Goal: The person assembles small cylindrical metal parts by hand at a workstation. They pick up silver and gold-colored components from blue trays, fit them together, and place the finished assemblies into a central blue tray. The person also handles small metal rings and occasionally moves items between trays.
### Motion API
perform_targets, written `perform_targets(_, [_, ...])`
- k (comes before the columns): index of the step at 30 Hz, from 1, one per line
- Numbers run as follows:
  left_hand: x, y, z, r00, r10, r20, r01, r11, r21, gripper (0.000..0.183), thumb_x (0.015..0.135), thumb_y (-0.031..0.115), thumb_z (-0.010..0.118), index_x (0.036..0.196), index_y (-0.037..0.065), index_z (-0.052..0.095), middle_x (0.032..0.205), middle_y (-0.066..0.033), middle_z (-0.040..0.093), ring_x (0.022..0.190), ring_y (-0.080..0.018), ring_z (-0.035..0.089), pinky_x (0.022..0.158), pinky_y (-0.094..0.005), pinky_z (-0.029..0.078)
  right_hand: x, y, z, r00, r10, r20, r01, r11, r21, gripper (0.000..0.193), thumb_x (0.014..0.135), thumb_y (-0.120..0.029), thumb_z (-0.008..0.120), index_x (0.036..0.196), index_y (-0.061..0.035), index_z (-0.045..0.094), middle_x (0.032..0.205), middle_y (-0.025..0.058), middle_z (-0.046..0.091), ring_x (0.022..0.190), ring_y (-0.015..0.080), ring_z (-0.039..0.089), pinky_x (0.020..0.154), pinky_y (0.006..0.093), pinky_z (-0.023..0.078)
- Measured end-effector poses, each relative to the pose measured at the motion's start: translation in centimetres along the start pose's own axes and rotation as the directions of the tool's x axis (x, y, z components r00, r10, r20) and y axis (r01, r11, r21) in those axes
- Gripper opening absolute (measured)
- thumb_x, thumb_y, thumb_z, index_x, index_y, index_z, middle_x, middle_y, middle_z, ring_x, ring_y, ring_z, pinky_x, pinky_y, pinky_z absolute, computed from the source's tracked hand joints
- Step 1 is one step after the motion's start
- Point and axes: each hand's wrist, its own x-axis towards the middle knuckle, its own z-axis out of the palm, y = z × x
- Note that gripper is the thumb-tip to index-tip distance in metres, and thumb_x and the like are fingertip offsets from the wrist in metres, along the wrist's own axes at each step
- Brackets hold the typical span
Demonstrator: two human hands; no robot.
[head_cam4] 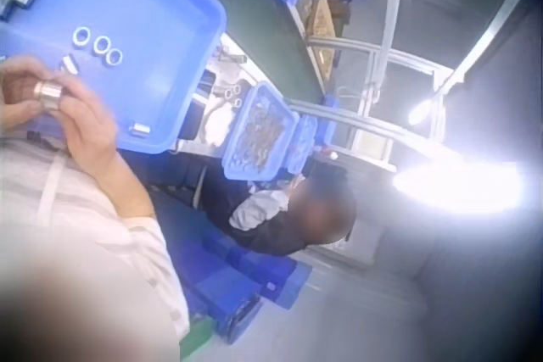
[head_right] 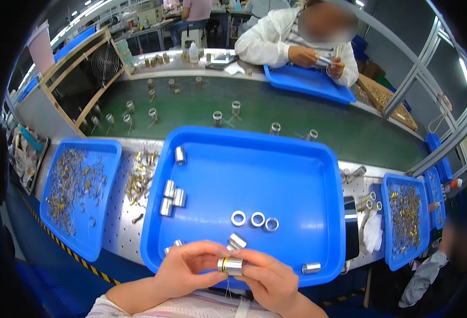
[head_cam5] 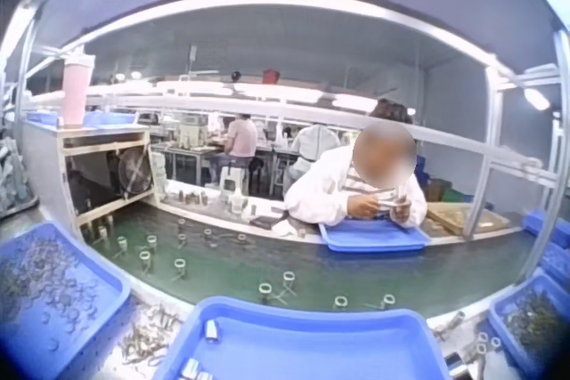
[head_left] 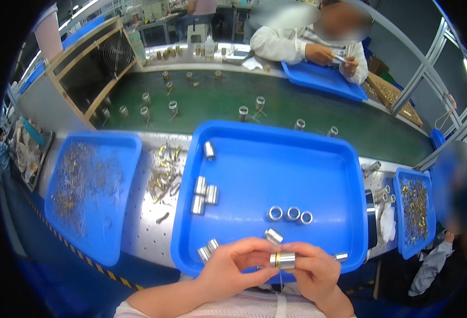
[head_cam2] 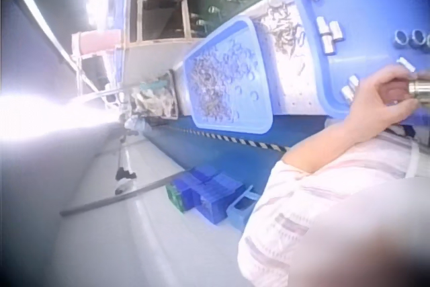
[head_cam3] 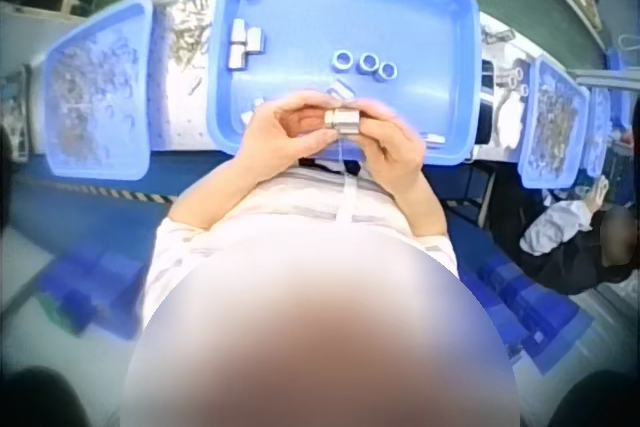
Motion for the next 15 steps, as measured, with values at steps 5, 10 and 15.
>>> perform_targets(5, [0.2,0.2,-0.7,0.99,0.136,0.026,-0.137,0.99,0.032,0.04,0.079,-0.005,0.065,0.117,-0.002,0.053,0.117,-0.0109,0.053,0.104,-0.0181,0.057,0.095,-0.0311,0.047,1.0,-0.4,0.6,1.0,-0.005,-0.009,0.005,1.0,-0.015,0.015,0.073,0.0,0.071,0.082,-0.0011,0.06,0.096,0.0182,0.065,0.083,0.0259,0.066,0.069,0.0288,0.054])
perform_targets(10, [0.7,-0.2,-1.3,0.991,0.123,0.043,-0.127,0.986,0.111,0.038,0.079,-0.005,0.066,0.115,-0.003,0.054,0.116,-0.0108,0.053,0.104,-0.0181,0.057,0.095,-0.0312,0.047,1.1,0.2,0.3,0.999,0.021,0.036,-0.021,1.0,0.003,0.017,0.069,0.001,0.074,0.081,-0.0005,0.062,0.098,0.0182,0.064,0.089,0.0299,0.065,0.075,0.0339,0.054])
perform_targets(15, [0.8,0.7,-1.6,0.997,0.008,0.081,-0.006,1.0,-0.014,0.036,0.078,-0.01,0.062,0.112,-0.005,0.052,0.109,-0.014,0.059,0.1,-0.0202,0.059,0.088,-0.0319,0.049,1.2,1.2,0.1,0.988,-0.154,0.013,0.153,0.987,0.044,0.018,0.067,-0.001,0.075,0.078,0.0011,0.061,0.105,0.0184,0.063,0.095,0.0318,0.063,0.081,0.0376,0.052])
